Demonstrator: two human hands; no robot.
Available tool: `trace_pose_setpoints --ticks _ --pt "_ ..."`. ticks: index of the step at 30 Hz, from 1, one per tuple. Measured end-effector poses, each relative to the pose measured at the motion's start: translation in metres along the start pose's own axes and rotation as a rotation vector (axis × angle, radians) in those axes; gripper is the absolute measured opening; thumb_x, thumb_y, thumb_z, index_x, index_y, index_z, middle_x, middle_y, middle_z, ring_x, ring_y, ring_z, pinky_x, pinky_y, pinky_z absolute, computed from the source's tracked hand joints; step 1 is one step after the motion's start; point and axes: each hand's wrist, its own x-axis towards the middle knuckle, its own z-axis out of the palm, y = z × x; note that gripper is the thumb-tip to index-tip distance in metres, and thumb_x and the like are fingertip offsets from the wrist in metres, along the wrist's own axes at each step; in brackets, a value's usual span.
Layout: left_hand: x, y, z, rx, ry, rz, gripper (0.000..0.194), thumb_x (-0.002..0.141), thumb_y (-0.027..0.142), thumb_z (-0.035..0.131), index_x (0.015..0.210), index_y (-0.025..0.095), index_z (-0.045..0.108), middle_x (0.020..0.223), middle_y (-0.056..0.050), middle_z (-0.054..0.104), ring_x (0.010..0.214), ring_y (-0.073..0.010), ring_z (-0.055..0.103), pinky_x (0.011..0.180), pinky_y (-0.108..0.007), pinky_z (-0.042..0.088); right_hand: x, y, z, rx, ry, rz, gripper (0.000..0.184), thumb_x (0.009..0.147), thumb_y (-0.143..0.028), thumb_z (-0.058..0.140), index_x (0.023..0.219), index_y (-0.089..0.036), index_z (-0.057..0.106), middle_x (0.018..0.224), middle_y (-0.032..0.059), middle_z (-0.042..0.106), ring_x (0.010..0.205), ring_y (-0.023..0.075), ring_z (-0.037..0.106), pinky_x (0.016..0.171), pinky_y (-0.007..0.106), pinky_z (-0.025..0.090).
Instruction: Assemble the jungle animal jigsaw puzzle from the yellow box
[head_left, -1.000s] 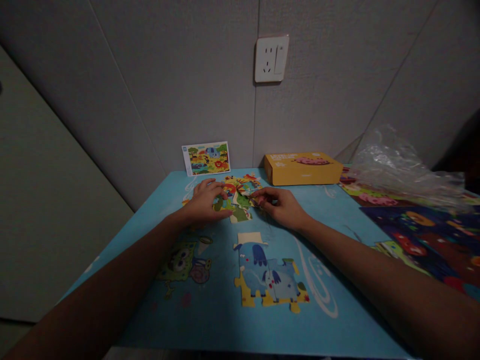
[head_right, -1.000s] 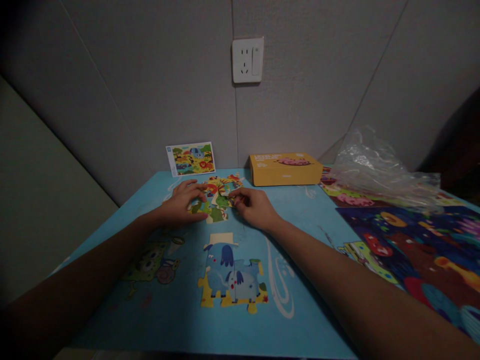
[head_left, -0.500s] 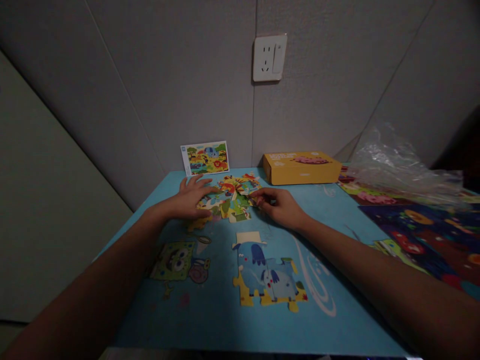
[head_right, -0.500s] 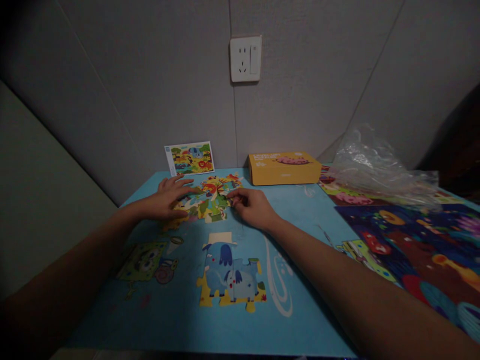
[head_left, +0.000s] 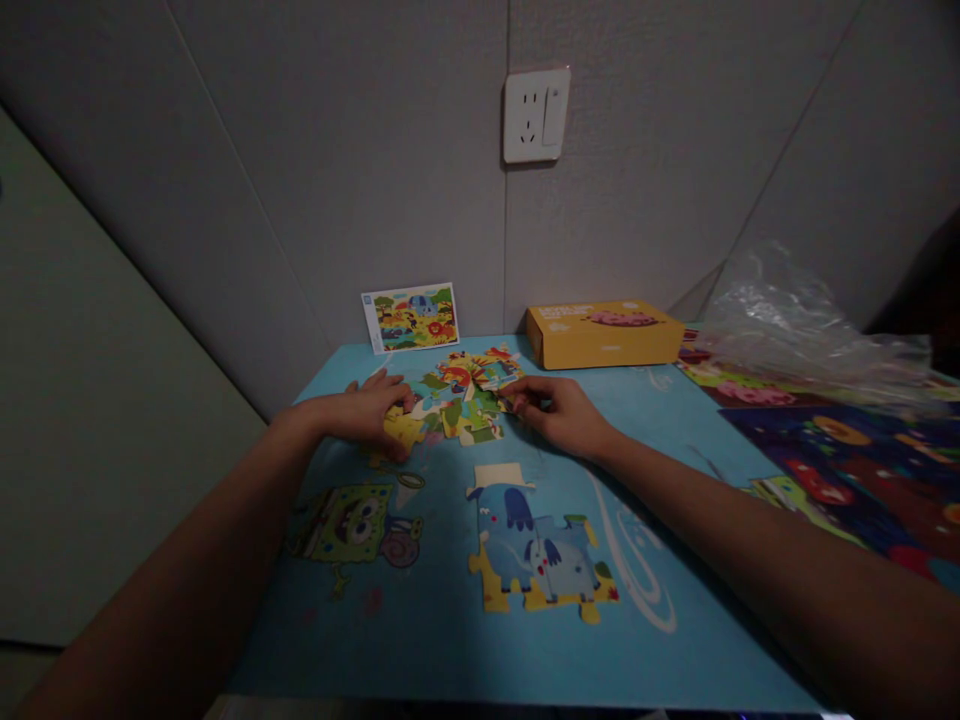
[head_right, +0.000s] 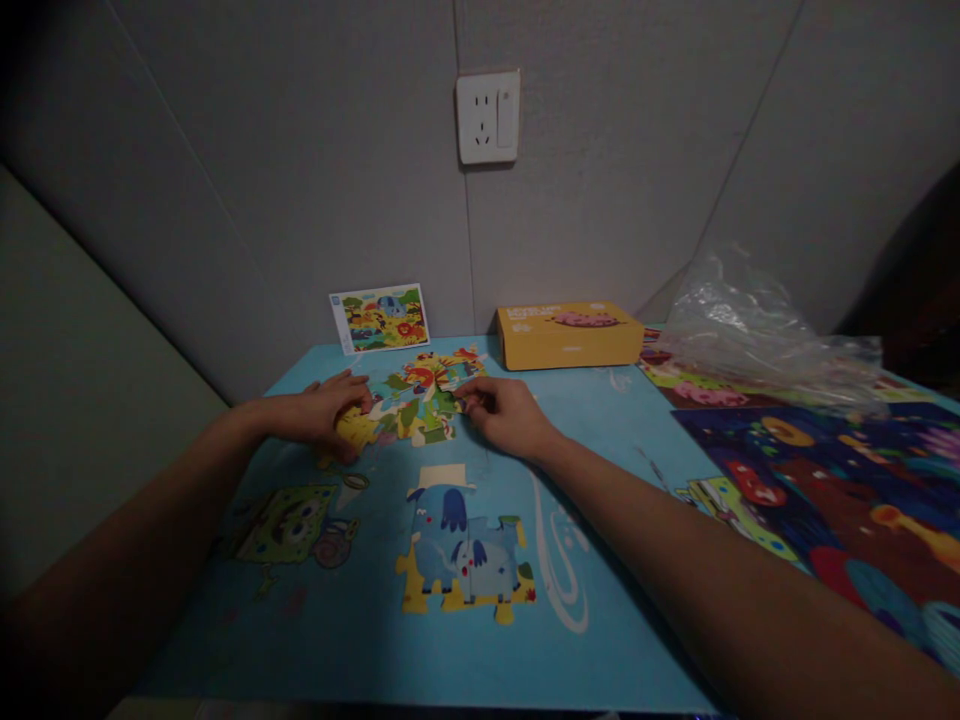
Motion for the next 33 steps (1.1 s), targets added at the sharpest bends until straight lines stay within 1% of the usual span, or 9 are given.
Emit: trace_pose_setpoints --ticks 3,8,12,16,22,25,28,31,33 --pt "0.003 0.001 -0.002 -0.007 -0.039 -0.008 0.059 0.055 0.061 0.078 0.100 0.026 0.061 0.148 -0.012 0.039 0.143 -0.0400 0.018 0.108 -0.062 0.024 0.000 0.001 0.000 0.014 -0.003 -0.011 0.036 0.075 -0.024 0.052 0.101 -0.008 0.071 0.076 0.0065 0.065 0.062 0.0138 0.050 0.061 0.029 0.039" --pt "0.010 0.006 -0.002 -0.008 0.154 -0.010 0.042 0.074 0.061 0.063 0.085 0.021 0.066 0.145 -0.010 0.045 0.140 -0.0346 0.024 0.112 -0.055 0.020 0.001 0.002 0.001 0.024 -0.007 -0.016 0.037 0.076 -0.024 0.052 0.103 -0.006 0.071 0.078 0.0077 0.067 0.063 0.0142 0.051 0.061 0.029 0.039" --pt "0.018 0.006 0.006 -0.114 0.300 -0.011 0.042 0.084 0.057 0.049 0.074 0.020 0.065 0.130 -0.010 0.057 0.128 -0.0277 0.043 0.109 -0.046 0.031 0.001 0.002 0.001 0.013 -0.005 -0.004 0.036 0.076 -0.023 0.053 0.102 -0.008 0.071 0.076 0.0065 0.067 0.062 0.0136 0.049 0.060 0.029 0.039" --pt "0.023 0.008 0.011 -0.221 0.441 0.053 0.041 0.087 0.053 0.046 0.071 0.021 0.065 0.121 -0.008 0.063 0.119 -0.0243 0.051 0.108 -0.041 0.034 0.000 0.000 0.001 0.018 -0.014 -0.008 0.035 0.076 -0.024 0.052 0.102 -0.007 0.071 0.078 0.0073 0.067 0.062 0.0138 0.050 0.060 0.029 0.039" --pt "0.024 0.029 0.010 -0.292 0.567 0.156 0.033 0.090 0.041 0.045 0.066 0.021 0.054 0.119 -0.004 0.065 0.116 -0.0215 0.051 0.107 -0.044 0.033 0.001 0.002 0.001 0.023 -0.010 -0.002 0.036 0.076 -0.024 0.053 0.102 -0.008 0.071 0.077 0.0072 0.068 0.061 0.0139 0.050 0.059 0.028 0.039" --pt "0.022 0.039 0.009 -0.285 0.569 0.198 0.034 0.088 0.042 0.050 0.062 0.021 0.047 0.120 -0.004 0.065 0.119 -0.0231 0.048 0.107 -0.044 0.032 0.001 0.003 0.002 0.019 -0.012 0.006 0.036 0.076 -0.025 0.053 0.102 -0.008 0.071 0.079 0.0072 0.068 0.062 0.0138 0.051 0.060 0.028 0.040" --pt "0.021 0.043 0.011 -0.253 0.537 0.219 0.033 0.083 0.047 0.059 0.067 0.021 0.048 0.122 -0.003 0.063 0.120 -0.0245 0.045 0.106 -0.044 0.032 0.001 0.003 0.002 0.017 -0.015 0.006 0.036 0.076 -0.024 0.053 0.102 -0.008 0.071 0.080 0.0078 0.068 0.062 0.0141 0.051 0.061 0.029 0.040" --pt "0.021 0.043 0.017 -0.163 0.477 0.146 0.033 0.080 0.054 0.061 0.088 0.022 0.056 0.126 -0.006 0.058 0.122 -0.0274 0.042 0.104 -0.046 0.033 0.001 0.003 0.001 0.008 -0.019 0.004 0.034 0.076 -0.024 0.053 0.100 -0.008 0.071 0.079 0.0077 0.068 0.062 0.0143 0.052 0.061 0.029 0.041" --pt "0.022 0.042 0.022 -0.083 0.405 0.013 0.045 0.081 0.058 0.056 0.109 0.022 0.058 0.127 -0.010 0.056 0.122 -0.0317 0.041 0.102 -0.051 0.033 0.001 0.003 0.001 0.008 -0.018 0.005 0.033 0.075 -0.023 0.053 0.098 -0.009 0.072 0.078 0.0075 0.068 0.063 0.0145 0.053 0.061 0.029 0.041"
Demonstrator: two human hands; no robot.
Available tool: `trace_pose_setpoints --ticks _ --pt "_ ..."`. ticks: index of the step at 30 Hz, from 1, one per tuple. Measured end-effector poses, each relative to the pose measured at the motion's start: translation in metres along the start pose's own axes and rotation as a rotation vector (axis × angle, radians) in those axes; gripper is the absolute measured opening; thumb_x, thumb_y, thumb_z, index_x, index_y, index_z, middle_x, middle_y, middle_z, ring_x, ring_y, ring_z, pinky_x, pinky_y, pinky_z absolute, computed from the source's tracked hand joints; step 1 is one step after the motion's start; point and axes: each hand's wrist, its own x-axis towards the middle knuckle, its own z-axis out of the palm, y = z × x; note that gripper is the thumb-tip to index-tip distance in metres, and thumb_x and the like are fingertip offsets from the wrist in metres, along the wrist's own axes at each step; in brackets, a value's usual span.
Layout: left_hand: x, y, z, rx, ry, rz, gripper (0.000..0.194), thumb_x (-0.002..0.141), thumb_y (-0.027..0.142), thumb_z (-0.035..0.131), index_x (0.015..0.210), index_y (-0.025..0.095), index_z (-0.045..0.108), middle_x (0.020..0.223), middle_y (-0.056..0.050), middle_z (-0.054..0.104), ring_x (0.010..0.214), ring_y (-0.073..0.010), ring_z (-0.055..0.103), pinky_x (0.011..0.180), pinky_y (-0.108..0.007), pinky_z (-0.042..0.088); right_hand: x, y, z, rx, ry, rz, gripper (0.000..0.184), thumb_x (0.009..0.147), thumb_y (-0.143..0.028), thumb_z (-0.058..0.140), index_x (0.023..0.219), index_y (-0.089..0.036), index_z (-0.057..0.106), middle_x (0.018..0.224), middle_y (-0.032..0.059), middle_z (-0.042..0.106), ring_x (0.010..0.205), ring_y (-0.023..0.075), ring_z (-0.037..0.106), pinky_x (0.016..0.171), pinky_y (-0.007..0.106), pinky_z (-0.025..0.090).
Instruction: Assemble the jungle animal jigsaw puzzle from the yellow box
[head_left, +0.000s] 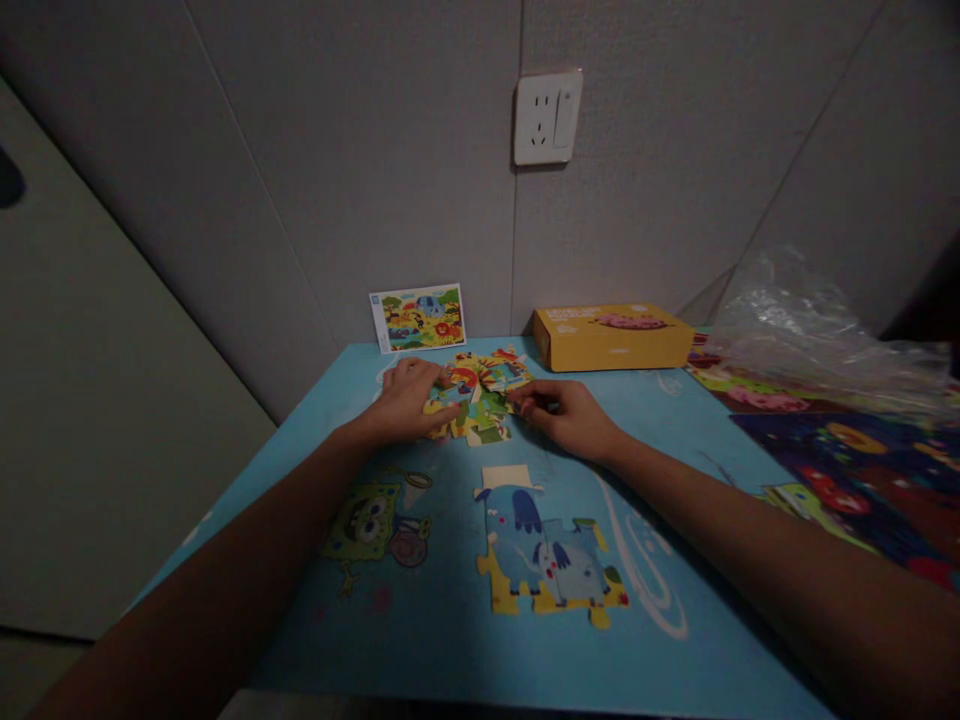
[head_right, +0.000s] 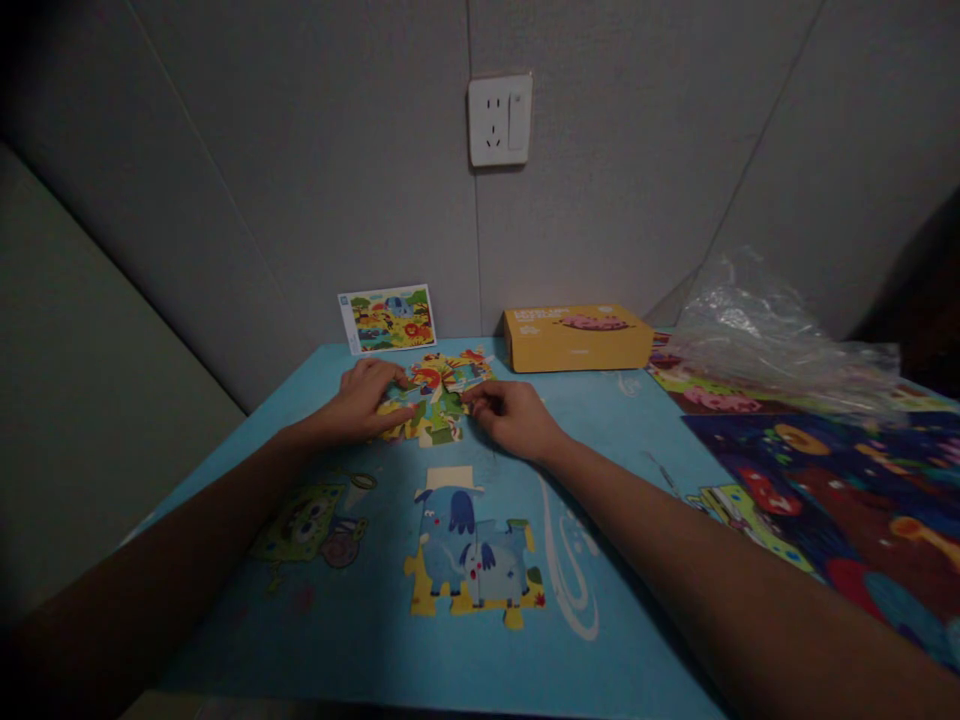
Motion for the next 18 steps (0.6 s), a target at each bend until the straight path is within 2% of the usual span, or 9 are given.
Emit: trace_pose_setpoints --ticks 3,6,9,14,18 --pt "-0.001 -0.002 0.006 0.107 -0.104 -0.129 0.059 0.086 0.062 0.044 0.132 0.027 0.051 0.134 -0.013 0.052 0.125 -0.0377 0.038 0.100 -0.059 0.030 0.000 -0.001 0.000 0.008 0.001 0.000 0.032 0.075 -0.023 0.053 0.098 -0.009 0.071 0.078 0.0076 0.069 0.064 0.0146 0.053 0.061 0.028 0.042" --pt "0.001 -0.003 0.008 0.125 -0.148 -0.112 0.058 0.088 0.063 0.039 0.140 0.037 0.044 0.146 -0.008 0.043 0.132 -0.0399 0.032 0.104 -0.063 0.022 0.001 0.000 0.001 0.002 0.002 -0.005 0.032 0.075 -0.023 0.053 0.097 -0.009 0.072 0.077 0.0067 0.069 0.063 0.0142 0.053 0.061 0.028 0.042" --pt "0.006 -0.001 0.009 0.107 -0.135 -0.086 0.055 0.090 0.062 0.037 0.139 0.040 0.045 0.151 -0.004 0.039 0.133 -0.0399 0.030 0.105 -0.064 0.017 0.002 0.002 0.003 -0.009 0.010 -0.016 0.032 0.076 -0.024 0.052 0.097 -0.010 0.072 0.075 0.0058 0.068 0.061 0.0138 0.052 0.059 0.027 0.041" --pt "0.014 0.006 0.009 0.107 -0.044 -0.061 0.052 0.092 0.062 0.032 0.129 0.036 0.058 0.134 -0.006 0.057 0.123 -0.0344 0.039 0.103 -0.059 0.021 0.002 0.003 0.003 -0.017 0.009 -0.017 0.032 0.077 -0.024 0.052 0.097 -0.010 0.072 0.073 0.0053 0.067 0.058 0.0133 0.050 0.057 0.026 0.039" --pt "0.015 0.004 0.008 0.086 -0.009 -0.053 0.051 0.090 0.063 0.038 0.117 0.030 0.067 0.124 -0.006 0.064 0.118 -0.0336 0.043 0.101 -0.055 0.026 0.001 0.001 0.002 -0.028 0.004 -0.010 0.032 0.077 -0.025 0.052 0.096 -0.010 0.072 0.075 0.0059 0.068 0.061 0.0140 0.052 0.059 0.027 0.040"
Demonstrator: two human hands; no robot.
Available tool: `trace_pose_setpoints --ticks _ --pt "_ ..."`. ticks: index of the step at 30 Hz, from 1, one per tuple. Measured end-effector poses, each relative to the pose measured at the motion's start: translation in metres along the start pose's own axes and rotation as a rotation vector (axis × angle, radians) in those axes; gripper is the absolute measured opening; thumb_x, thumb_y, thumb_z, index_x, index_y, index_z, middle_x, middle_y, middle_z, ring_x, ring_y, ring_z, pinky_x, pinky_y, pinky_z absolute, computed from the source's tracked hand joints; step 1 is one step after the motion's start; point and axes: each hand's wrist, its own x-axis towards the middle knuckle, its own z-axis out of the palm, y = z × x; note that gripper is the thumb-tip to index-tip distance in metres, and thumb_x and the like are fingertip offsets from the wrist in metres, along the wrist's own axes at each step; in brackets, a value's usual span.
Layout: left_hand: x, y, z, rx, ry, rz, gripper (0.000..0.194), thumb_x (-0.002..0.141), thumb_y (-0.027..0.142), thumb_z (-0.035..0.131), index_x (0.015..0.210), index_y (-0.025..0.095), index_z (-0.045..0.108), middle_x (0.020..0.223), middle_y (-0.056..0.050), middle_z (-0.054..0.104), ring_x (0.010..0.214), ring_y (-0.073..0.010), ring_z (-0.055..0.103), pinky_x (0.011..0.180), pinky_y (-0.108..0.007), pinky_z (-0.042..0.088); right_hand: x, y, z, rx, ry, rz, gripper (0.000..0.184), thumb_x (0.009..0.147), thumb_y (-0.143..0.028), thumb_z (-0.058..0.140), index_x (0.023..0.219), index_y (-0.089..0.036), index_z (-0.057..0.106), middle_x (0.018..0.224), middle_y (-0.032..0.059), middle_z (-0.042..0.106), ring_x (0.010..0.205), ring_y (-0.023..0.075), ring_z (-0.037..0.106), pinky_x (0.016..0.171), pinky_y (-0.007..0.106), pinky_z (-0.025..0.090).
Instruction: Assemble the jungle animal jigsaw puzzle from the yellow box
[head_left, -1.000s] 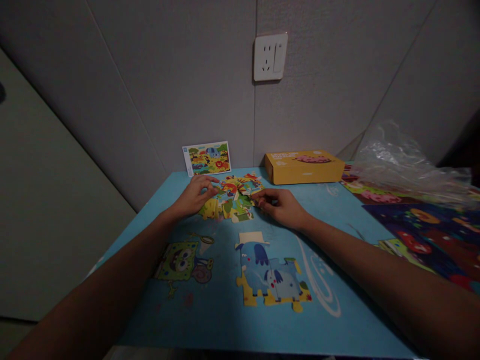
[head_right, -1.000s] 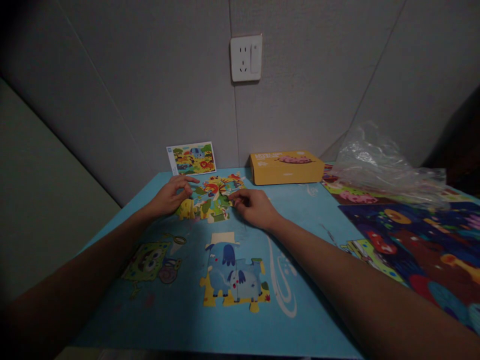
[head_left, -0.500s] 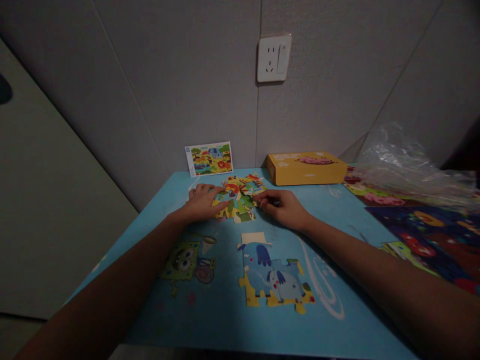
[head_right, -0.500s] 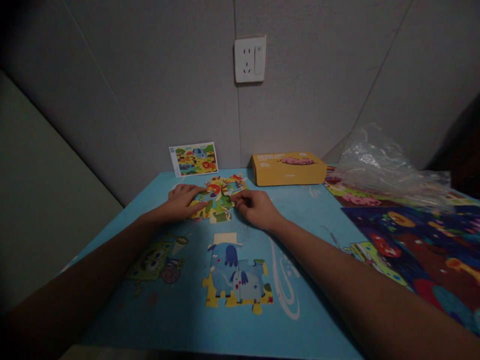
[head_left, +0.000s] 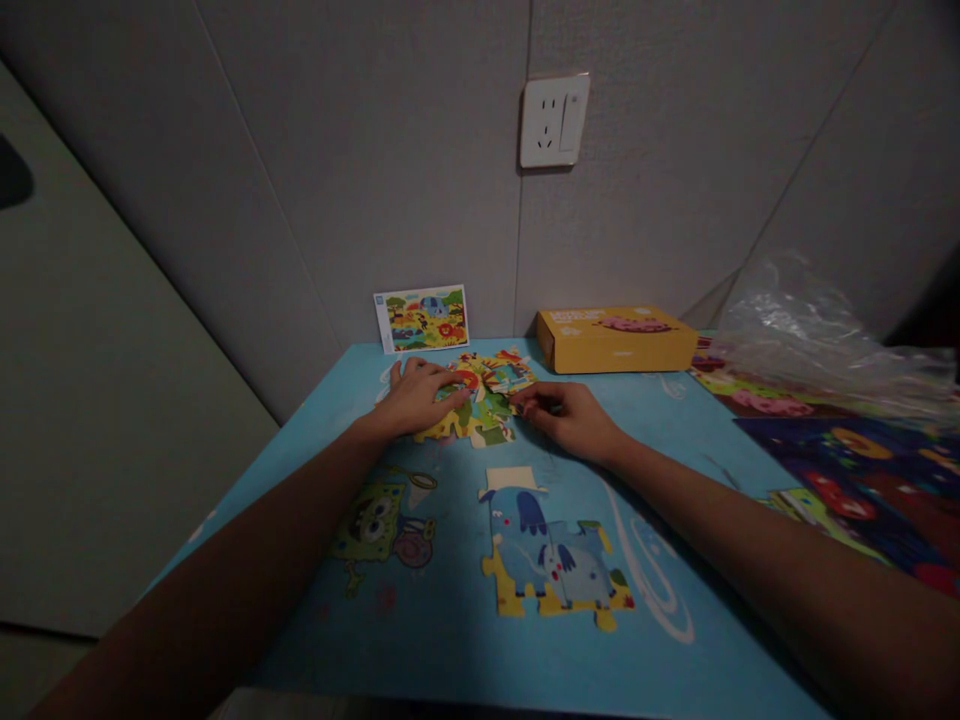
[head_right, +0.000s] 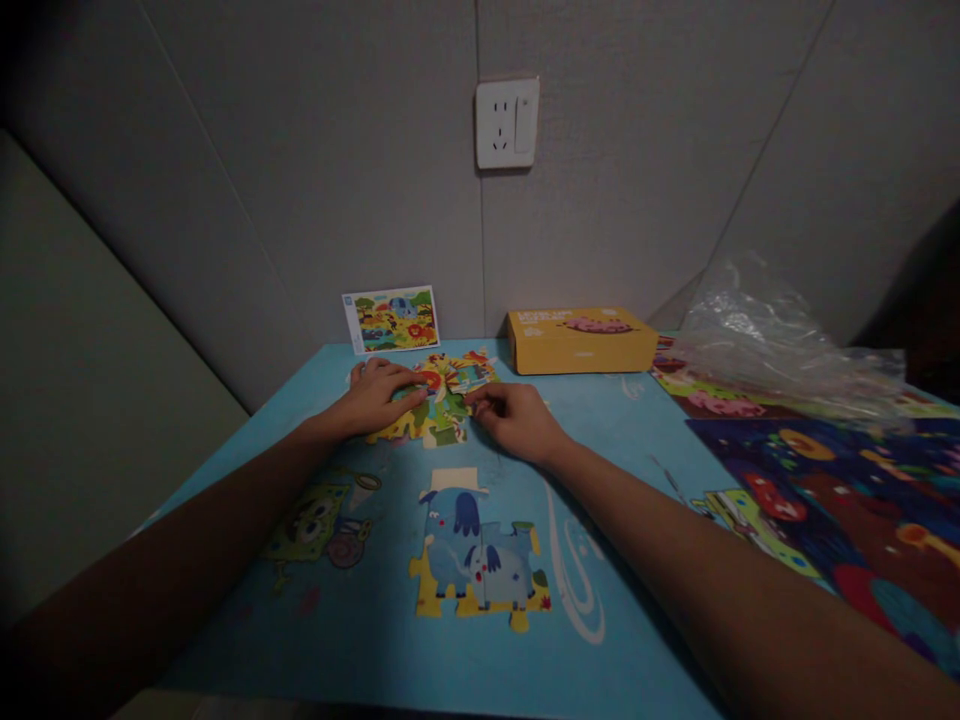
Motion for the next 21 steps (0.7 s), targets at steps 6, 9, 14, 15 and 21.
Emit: trace_pose_setpoints --ticks 6,9,14,15,21 --pt "0.003 -0.007 0.003 -0.021 0.039 -0.023 0.036 0.089 0.047 0.046 0.086 0.023 0.073 0.103 -0.005 0.070 0.105 -0.0294 0.051 0.093 -0.046 0.037 -0.001 -0.002 0.000 0.013 0.011 0.013 0.032 0.076 -0.025 0.053 0.095 -0.009 0.072 0.074 0.0064 0.067 0.060 0.0141 0.052 0.058 0.027 0.040" --pt "0.003 -0.007 0.006 -0.013 0.074 -0.006 0.033 0.088 0.045 0.048 0.090 0.023 0.073 0.107 -0.007 0.068 0.106 -0.0292 0.050 0.095 -0.046 0.037 -0.001 -0.001 0.001 -0.001 0.013 0.012 0.031 0.076 -0.025 0.052 0.095 -0.010 0.072 0.074 0.0061 0.068 0.059 0.0140 0.051 0.058 0.027 0.040" --pt "0.003 -0.006 0.012 -0.059 0.060 0.031 0.029 0.088 0.043 0.051 0.107 0.030 0.069 0.130 -0.001 0.059 0.120 -0.0302 0.042 0.100 -0.048 0.033 0.000 0.000 0.001 0.011 0.004 0.002 0.031 0.075 -0.023 0.052 0.094 -0.009 0.072 0.075 0.0066 0.068 0.061 0.0144 0.053 0.059 0.027 0.042" --pt "0.003 -0.006 0.012 -0.077 0.040 0.031 0.029 0.088 0.042 0.052 0.108 0.030 0.069 0.128 0.000 0.061 0.118 -0.0299 0.043 0.099 -0.048 0.033 0.000 0.000 0.000 0.010 0.002 0.002 0.031 0.075 -0.023 0.051 0.094 -0.009 0.072 0.075 0.0065 0.068 0.061 0.0144 0.053 0.059 0.027 0.042" --pt "0.006 -0.008 0.009 -0.063 0.098 0.020 0.026 0.086 0.041 0.055 0.092 0.028 0.077 0.108 -0.002 0.073 0.106 -0.0275 0.055 0.096 -0.044 0.036 0.000 -0.002 -0.001 -0.009 0.001 0.002 0.033 0.076 -0.024 0.051 0.095 -0.008 0.072 0.073 0.0060 0.066 0.059 0.0137 0.051 0.057 0.027 0.040"
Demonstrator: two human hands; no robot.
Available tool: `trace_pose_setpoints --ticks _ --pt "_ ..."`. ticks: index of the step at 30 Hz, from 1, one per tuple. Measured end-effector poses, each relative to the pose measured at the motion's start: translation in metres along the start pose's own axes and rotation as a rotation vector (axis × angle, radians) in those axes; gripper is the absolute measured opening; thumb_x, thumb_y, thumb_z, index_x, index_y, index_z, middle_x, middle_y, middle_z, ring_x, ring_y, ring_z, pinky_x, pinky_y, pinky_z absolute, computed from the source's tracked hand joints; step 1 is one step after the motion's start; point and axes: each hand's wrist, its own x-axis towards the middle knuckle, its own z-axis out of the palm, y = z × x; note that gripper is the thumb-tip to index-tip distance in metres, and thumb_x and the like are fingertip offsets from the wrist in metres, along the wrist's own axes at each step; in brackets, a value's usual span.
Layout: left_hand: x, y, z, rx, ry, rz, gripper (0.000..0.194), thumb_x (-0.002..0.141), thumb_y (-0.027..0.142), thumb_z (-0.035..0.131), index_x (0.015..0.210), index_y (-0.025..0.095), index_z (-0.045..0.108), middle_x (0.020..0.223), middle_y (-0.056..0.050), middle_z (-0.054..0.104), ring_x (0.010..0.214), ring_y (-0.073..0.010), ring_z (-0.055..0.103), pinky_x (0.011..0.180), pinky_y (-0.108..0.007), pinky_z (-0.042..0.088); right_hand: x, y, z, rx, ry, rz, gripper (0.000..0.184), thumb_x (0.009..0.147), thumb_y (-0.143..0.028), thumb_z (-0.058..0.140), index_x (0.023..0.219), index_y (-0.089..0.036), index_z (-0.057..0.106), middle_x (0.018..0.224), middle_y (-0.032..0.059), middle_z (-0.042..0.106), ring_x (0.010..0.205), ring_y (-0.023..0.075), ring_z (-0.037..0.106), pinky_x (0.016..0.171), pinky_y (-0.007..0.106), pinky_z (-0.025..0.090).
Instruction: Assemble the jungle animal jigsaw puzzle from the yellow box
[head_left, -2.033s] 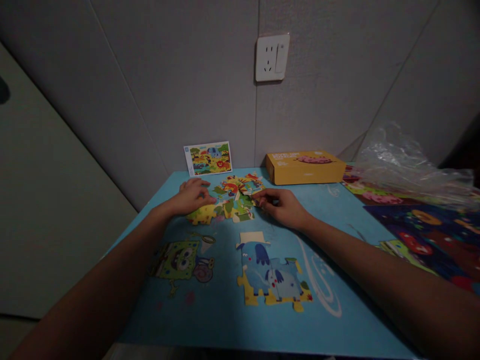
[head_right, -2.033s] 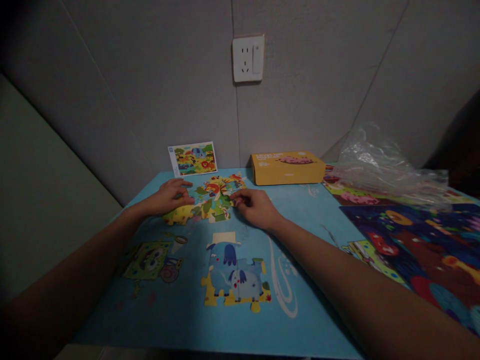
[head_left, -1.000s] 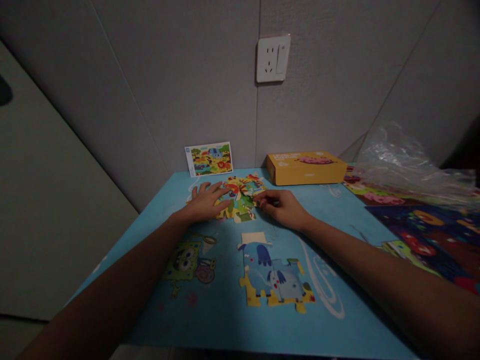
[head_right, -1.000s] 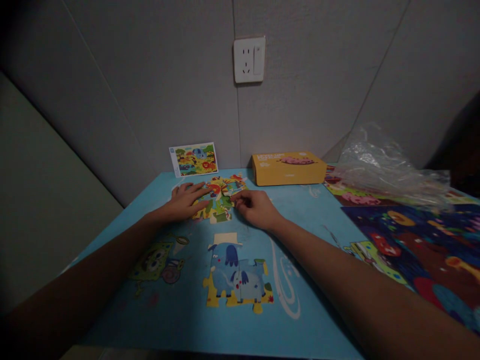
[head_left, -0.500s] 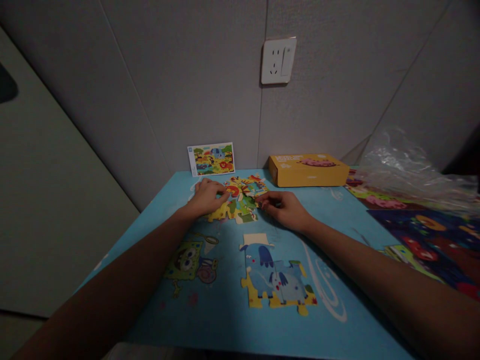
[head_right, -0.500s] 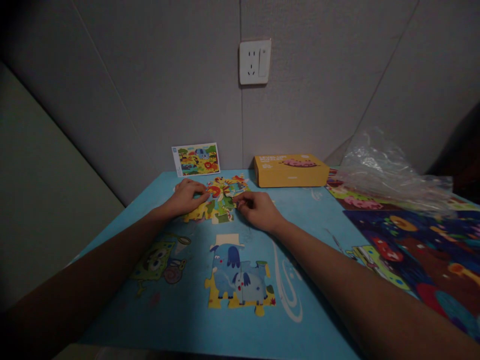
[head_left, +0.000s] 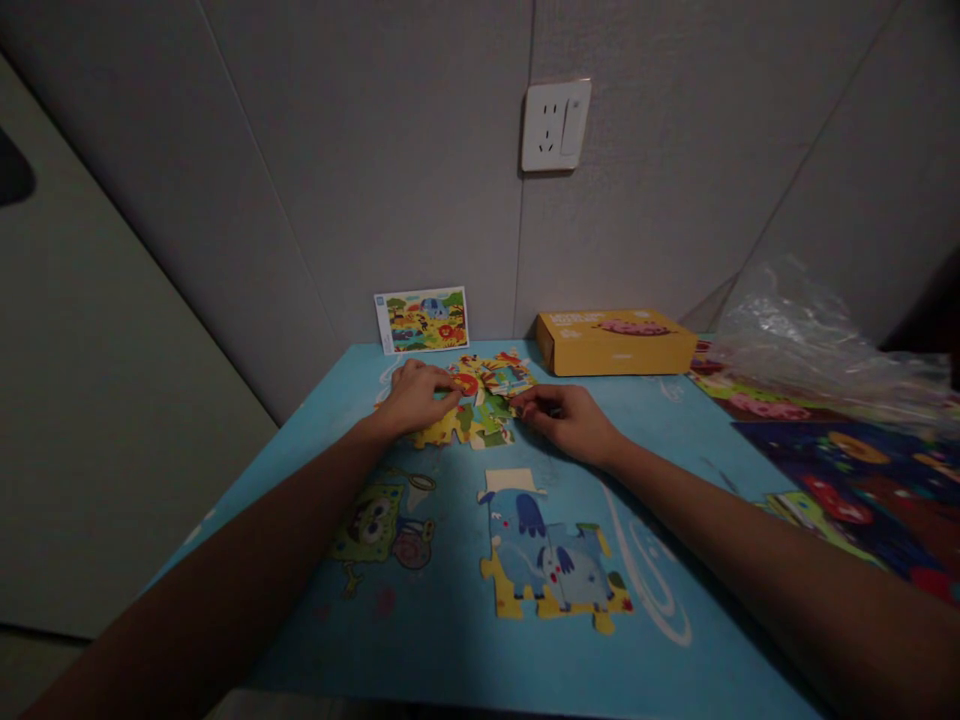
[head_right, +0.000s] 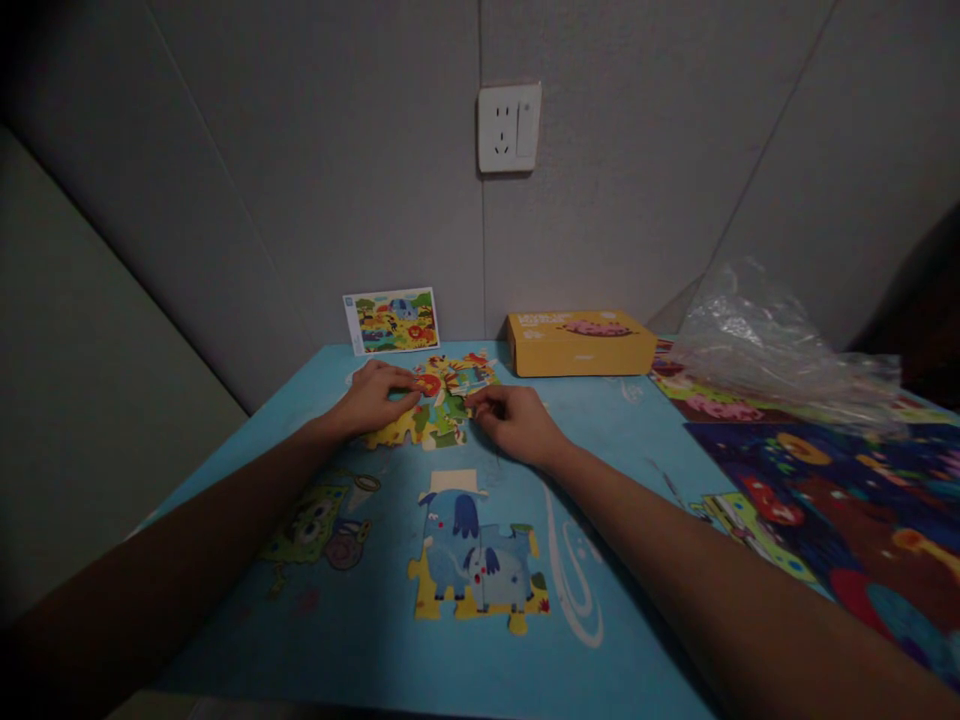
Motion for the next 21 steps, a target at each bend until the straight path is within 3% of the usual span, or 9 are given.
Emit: trace_pose_setpoints --ticks 7,14,17,21 --pt "0.002 -0.006 0.003 -0.004 0.038 0.024 0.028 0.086 0.037 0.053 0.083 0.025 0.078 0.098 -0.001 0.076 0.100 -0.0231 0.062 0.096 -0.040 0.039 0.000 0.000 0.000 0.000 -0.001 0.002 0.032 0.076 -0.025 0.051 0.093 -0.009 0.072 0.075 0.0070 0.068 0.060 0.0142 0.052 0.057 0.027 0.041" --pt "0.001 -0.007 -0.003 0.024 0.115 0.044 0.029 0.086 0.038 0.054 0.076 0.025 0.079 0.095 -0.001 0.075 0.097 -0.0244 0.059 0.093 -0.041 0.040 0.001 0.005 0.001 0.003 0.004 -0.009 0.030 0.076 -0.024 0.052 0.094 -0.011 0.072 0.082 0.0076 0.072 0.065 0.0157 0.057 0.062 0.028 0.045" --pt "-0.001 -0.010 -0.008 0.068 0.152 -0.023 0.031 0.086 0.036 0.053 0.075 0.024 0.079 0.095 -0.002 0.075 0.095 -0.0244 0.060 0.093 -0.040 0.040 0.001 0.006 0.002 0.017 -0.001 0.002 0.031 0.076 -0.024 0.052 0.095 -0.010 0.072 0.083 0.0084 0.072 0.066 0.0164 0.058 0.062 0.029 0.045" --pt "-0.004 -0.015 -0.014 0.175 0.123 -0.231 0.036 0.087 0.038 0.049 0.077 0.021 0.078 0.085 -0.008 0.074 0.090 -0.0284 0.062 0.084 -0.041 0.043 0.000 0.007 0.002 0.030 0.007 0.001 0.032 0.076 -0.024 0.052 0.096 -0.009 0.072 0.083 0.0091 0.072 0.066 0.0171 0.059 0.062 0.030 0.046"
